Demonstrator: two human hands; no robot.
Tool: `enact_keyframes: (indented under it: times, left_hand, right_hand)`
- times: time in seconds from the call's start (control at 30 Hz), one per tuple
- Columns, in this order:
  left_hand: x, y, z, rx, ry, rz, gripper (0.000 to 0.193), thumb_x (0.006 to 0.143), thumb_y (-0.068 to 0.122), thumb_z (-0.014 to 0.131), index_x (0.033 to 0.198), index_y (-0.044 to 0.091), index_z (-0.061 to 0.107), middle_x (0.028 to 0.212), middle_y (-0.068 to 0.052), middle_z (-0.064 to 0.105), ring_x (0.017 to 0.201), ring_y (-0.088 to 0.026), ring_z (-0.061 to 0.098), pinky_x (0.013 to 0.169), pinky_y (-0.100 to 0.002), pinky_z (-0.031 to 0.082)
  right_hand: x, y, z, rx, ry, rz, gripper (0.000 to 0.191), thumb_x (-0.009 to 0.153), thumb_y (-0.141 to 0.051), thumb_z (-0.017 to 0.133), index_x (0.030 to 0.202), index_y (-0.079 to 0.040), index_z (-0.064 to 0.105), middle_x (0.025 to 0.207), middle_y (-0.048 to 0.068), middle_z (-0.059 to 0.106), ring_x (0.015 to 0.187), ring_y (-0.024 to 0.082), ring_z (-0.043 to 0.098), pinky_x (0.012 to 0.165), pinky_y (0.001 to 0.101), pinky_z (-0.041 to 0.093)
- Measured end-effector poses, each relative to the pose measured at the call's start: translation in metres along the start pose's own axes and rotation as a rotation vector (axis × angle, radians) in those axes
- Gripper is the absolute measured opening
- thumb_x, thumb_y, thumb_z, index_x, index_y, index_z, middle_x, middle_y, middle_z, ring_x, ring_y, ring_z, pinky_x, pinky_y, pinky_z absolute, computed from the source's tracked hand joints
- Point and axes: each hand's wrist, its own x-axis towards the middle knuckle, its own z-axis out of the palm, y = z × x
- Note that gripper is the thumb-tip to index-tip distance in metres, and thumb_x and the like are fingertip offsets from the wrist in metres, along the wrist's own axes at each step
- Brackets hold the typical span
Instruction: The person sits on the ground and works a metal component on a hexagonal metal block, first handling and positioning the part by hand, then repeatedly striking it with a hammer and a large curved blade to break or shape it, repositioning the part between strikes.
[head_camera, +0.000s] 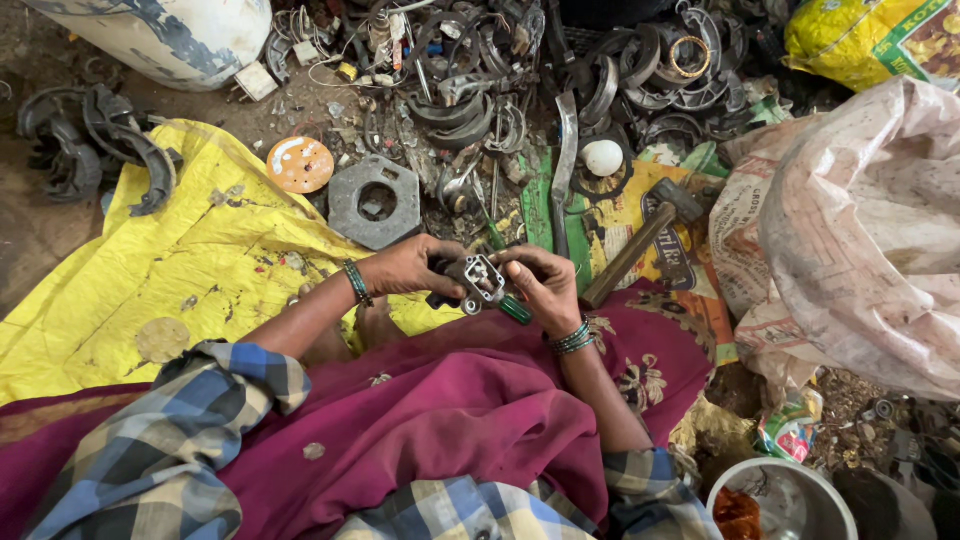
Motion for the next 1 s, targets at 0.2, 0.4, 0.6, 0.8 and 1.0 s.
enact_keyframes:
  times: [0.2, 0.4, 0.6, 0.8, 1.0]
  left_hand:
    - [0.014, 0.004, -0.003, 0.103, 0.055, 0.088, 0.048, 0.076, 0.009, 0.087, 0.122, 0.008, 0.074, 0.099, 0.003, 0.073, 0.086, -0.007, 0.067, 0.072, -0.026, 0.058]
    - [0.014, 0.007, -0.011, 0.347, 0.102, 0.166, 0.054, 0.071, 0.019, 0.092, 0.122, 0.011, 0.076, 0.101, 0.001, 0.071, 0.095, -0.009, 0.066, 0.081, -0.028, 0.055]
    - [0.030, 0.009, -0.016, 0.427, 0.117, 0.233, 0.055, 0.070, 0.023, 0.094, 0.120, 0.010, 0.077, 0.104, 0.001, 0.074, 0.099, -0.010, 0.068, 0.090, -0.028, 0.053]
    - [0.012, 0.006, -0.013, 0.310, 0.127, 0.087, 0.055, 0.072, 0.024, 0.092, 0.122, 0.010, 0.076, 0.100, 0.000, 0.075, 0.092, -0.008, 0.067, 0.083, -0.027, 0.054]
    - [-0.008, -0.001, -0.024, 0.222, 0.140, -0.120, 0.048, 0.084, 0.032, 0.082, 0.125, 0.009, 0.075, 0.095, -0.001, 0.075, 0.080, -0.008, 0.062, 0.071, -0.028, 0.052]
  right_hand:
    - [0.008, 0.000, -0.009, -0.045, -0.072, -0.138, 0.023, 0.102, -0.018, 0.075, 0.116, 0.000, 0.075, 0.111, 0.008, 0.075, 0.086, 0.008, 0.065, 0.073, 0.0220, 0.052]
    - [0.012, 0.000, -0.009, -0.053, -0.070, -0.086, 0.029, 0.093, -0.021, 0.080, 0.114, -0.001, 0.076, 0.114, 0.010, 0.075, 0.093, 0.013, 0.066, 0.081, 0.0263, 0.053]
    - [0.025, 0.000, -0.018, -0.043, -0.140, -0.165, 0.039, 0.086, -0.020, 0.086, 0.118, -0.002, 0.073, 0.115, 0.008, 0.072, 0.106, 0.015, 0.069, 0.093, 0.0297, 0.057]
    - [0.021, 0.006, -0.004, -0.208, -0.131, -0.189, 0.032, 0.087, -0.016, 0.085, 0.115, -0.003, 0.074, 0.108, 0.006, 0.074, 0.098, 0.013, 0.069, 0.086, 0.0281, 0.058]
    - [0.021, 0.017, 0.016, -0.153, -0.036, -0.064, 0.024, 0.092, -0.017, 0.080, 0.109, -0.001, 0.074, 0.096, 0.003, 0.073, 0.083, 0.009, 0.067, 0.072, 0.0227, 0.056]
